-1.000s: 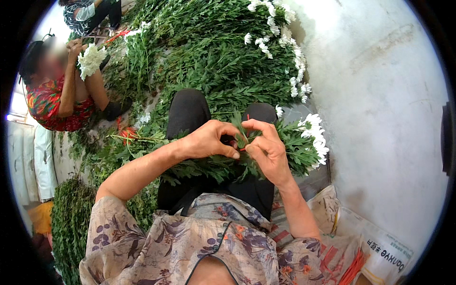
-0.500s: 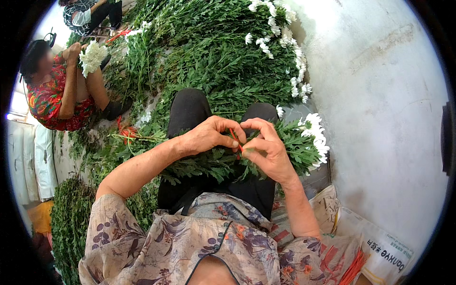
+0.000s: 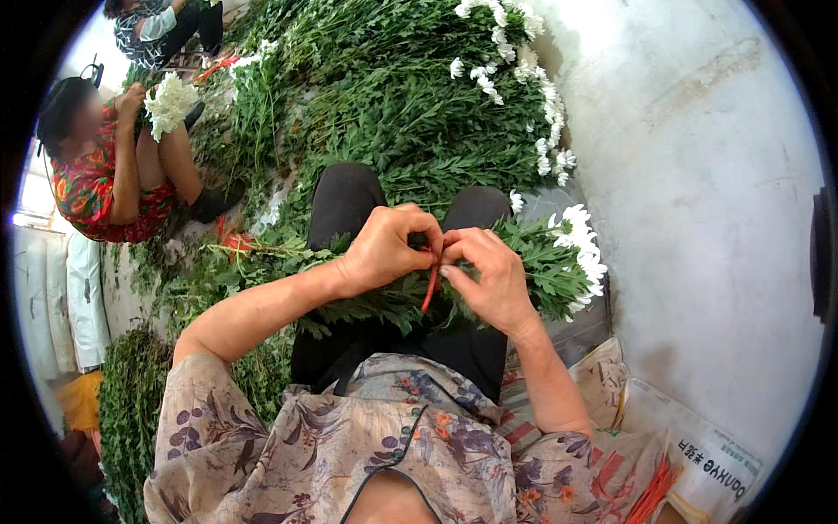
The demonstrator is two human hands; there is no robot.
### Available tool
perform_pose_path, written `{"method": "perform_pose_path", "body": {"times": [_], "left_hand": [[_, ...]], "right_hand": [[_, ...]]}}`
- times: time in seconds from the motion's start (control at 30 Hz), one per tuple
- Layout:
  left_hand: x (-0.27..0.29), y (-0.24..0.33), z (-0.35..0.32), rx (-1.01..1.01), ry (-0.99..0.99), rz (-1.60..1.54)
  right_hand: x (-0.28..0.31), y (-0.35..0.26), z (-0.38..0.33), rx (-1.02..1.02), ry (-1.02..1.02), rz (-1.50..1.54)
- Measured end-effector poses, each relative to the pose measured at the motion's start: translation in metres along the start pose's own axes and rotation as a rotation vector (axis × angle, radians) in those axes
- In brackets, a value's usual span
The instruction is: The person gathers several white flowers from a pile, aligns their stems by hand, and secures the bunch with a red tie.
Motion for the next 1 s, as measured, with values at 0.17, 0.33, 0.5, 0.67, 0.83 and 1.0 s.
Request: {"method": "perform_pose_path", "body": {"times": [0.17, 0.33, 0.5, 0.67, 0.83, 1.0], "left_hand": [[-0.011, 0.022, -0.007, -0.431, 0.293, 0.519], [0.0, 0.008, -0.015, -0.321, 0.234, 0.417], [-0.001, 0.009, -0.012, -0.287, 0.104, 0.365], [-0.012, 0.035, -0.027, -0.505, -0.019, 0.65], [-0.012, 0.026, -0.074, -0.501, 0.064, 0.792], [-0.029, 0.04, -0.102, -0.467, 0.112, 0.535]], "right_hand": [[-0.002, 0.008, 0.003, -0.187, 0.125, 0.146], [-0.003, 0.012, 0.002, -0.178, 0.052, 0.208], [0.0, 0.017, -0.002, -0.21, 0.045, 0.234], [0.004, 0.018, -0.005, -0.133, 0.139, -0.086], [-0.015, 0.003, 0.006, 0.029, 0.068, -0.269], [-0.005, -0.052, 0.003, 0.047, -0.241, -0.412]]}}
Point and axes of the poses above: each hand's wrist, its own z-axis towards the middle knuckle, its own x-axis out of the back of the hand, y = z × x, the point moved 5 cm from there along z, towards the middle knuckle, and after that the axes turned 5 degrees about z, right-handed, at the moved point
